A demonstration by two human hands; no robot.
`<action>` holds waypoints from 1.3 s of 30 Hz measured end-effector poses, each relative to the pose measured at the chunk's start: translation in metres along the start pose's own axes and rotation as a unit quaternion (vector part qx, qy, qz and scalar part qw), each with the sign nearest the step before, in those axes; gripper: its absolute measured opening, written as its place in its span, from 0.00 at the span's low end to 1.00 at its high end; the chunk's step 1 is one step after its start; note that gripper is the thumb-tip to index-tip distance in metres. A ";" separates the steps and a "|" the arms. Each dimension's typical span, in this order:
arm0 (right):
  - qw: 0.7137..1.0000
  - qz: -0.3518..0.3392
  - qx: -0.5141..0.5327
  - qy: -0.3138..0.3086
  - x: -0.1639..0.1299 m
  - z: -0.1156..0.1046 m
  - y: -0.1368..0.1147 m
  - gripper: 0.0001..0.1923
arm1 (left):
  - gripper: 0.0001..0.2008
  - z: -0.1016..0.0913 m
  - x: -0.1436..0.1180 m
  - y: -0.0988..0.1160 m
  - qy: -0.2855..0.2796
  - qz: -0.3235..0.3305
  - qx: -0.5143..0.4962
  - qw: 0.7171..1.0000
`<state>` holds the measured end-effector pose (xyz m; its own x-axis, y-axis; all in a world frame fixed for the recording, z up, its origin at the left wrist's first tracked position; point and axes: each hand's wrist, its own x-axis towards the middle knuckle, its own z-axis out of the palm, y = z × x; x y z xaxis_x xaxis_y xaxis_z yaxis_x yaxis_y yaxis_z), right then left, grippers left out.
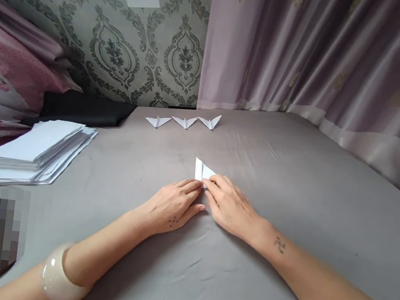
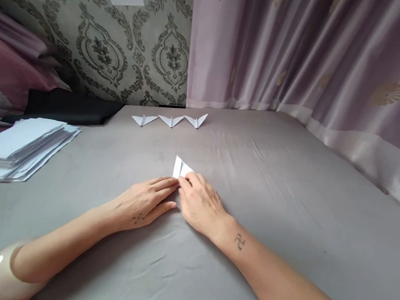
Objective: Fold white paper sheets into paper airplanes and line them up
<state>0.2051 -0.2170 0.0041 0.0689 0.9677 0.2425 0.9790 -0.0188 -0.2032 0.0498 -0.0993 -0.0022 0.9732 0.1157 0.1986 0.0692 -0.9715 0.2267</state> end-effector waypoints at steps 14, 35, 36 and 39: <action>0.995 0.005 -0.090 -0.045 -0.002 -0.004 0.004 0.18 | 0.19 -0.006 -0.015 -0.007 0.005 -0.027 -0.040 0.999; 0.999 0.015 -0.007 0.044 0.005 0.005 0.026 0.16 | 0.21 0.010 0.012 -0.027 0.074 -0.011 0.060 0.995; 0.998 0.003 -0.008 0.059 0.006 0.005 0.023 0.16 | 0.20 0.009 0.012 -0.026 0.078 -0.006 0.067 0.995; 0.996 -0.021 0.027 0.087 0.009 -0.001 0.014 0.09 | 0.18 0.001 0.011 -0.021 0.118 -0.007 0.024 0.993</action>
<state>0.2193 -0.2089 0.0046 0.0644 0.9089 0.4120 0.9702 0.0396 -0.2390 0.0592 -0.0778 -0.0058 0.8943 0.1688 0.4145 0.0981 -0.9776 0.1865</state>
